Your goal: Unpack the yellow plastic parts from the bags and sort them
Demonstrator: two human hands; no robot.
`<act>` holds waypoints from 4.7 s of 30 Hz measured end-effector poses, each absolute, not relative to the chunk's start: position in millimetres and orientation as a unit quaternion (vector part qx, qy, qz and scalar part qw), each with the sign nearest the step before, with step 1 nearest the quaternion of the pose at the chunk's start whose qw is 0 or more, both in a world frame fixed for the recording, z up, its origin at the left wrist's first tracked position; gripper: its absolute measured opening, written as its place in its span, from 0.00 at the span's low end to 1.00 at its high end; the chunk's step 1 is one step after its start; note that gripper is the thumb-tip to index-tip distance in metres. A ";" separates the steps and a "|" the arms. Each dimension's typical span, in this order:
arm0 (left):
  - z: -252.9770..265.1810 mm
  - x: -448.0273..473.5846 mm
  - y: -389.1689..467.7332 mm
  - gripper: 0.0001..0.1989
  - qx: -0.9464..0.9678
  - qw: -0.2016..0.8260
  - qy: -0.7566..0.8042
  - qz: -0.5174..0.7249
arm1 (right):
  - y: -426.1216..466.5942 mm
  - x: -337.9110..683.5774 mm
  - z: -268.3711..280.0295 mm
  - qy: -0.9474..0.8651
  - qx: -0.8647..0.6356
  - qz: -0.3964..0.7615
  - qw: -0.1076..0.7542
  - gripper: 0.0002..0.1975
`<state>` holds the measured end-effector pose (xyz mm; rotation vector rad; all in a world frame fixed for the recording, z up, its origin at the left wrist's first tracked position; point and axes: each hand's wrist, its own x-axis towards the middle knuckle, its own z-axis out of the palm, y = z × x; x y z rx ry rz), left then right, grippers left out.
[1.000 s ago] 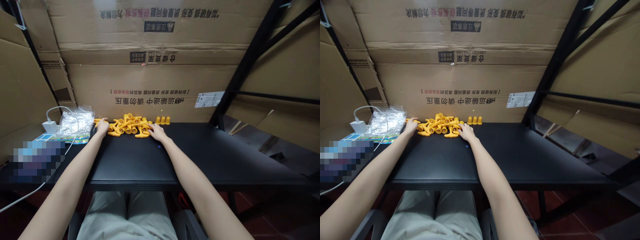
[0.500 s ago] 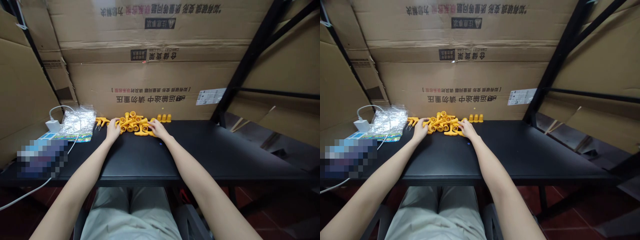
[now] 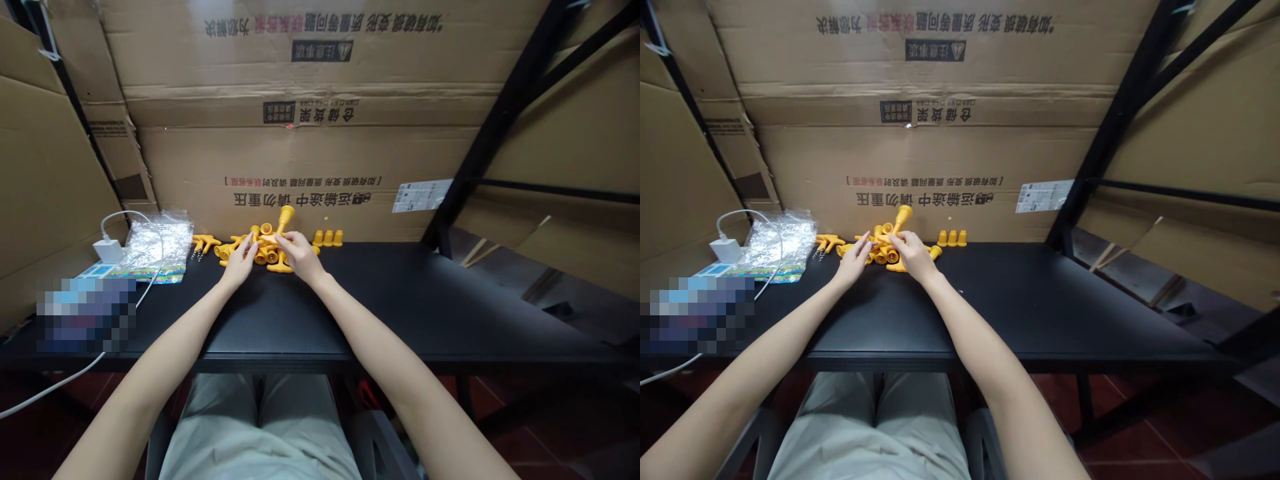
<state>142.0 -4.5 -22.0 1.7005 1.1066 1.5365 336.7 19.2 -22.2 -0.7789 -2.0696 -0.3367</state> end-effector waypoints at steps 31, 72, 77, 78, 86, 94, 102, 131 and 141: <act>-32.8 125.6 3.7 0.28 0.782 0.155 0.390 0.461 | 14.2 337.2 -21.6 -0.874 -0.351 -0.196 0.272 0.09; -22.6 136.5 -10.2 0.11 0.738 0.164 0.500 0.423 | 16.7 335.0 -24.3 -0.874 -0.365 -0.192 0.258 0.08; -21.4 134.6 -13.7 0.14 0.762 0.049 0.534 0.363 | 16.5 336.1 -27.7 -0.886 -0.360 -0.165 0.241 0.11; -21.3 134.2 -13.6 0.15 0.764 0.048 0.535 0.358 | 15.9 335.4 -26.9 -0.885 -0.363 -0.168 0.240 0.10; -28.9 136.1 -5.2 0.13 0.752 0.175 0.516 0.371 | 12.4 332.6 -18.9 -0.846 -0.393 -0.241 0.270 0.08; -20.8 136.8 -13.4 0.18 0.767 0.086 0.561 0.301 | 15.2 337.5 -18.9 -0.846 -0.403 -0.209 0.278 0.12; -14.5 133.2 -16.8 0.19 0.740 0.021 0.607 0.289 | 8.0 336.4 -18.3 -0.874 -0.379 -0.160 0.257 0.13; -11.9 138.3 -19.2 0.17 0.729 -0.001 0.616 0.298 | 9.5 329.5 -15.9 -0.838 -0.402 -0.256 0.266 0.08; -12.9 125.9 -11.7 0.15 0.695 0.001 0.647 0.315 | 23.2 354.4 -19.3 -0.802 -0.456 -0.201 0.329 0.11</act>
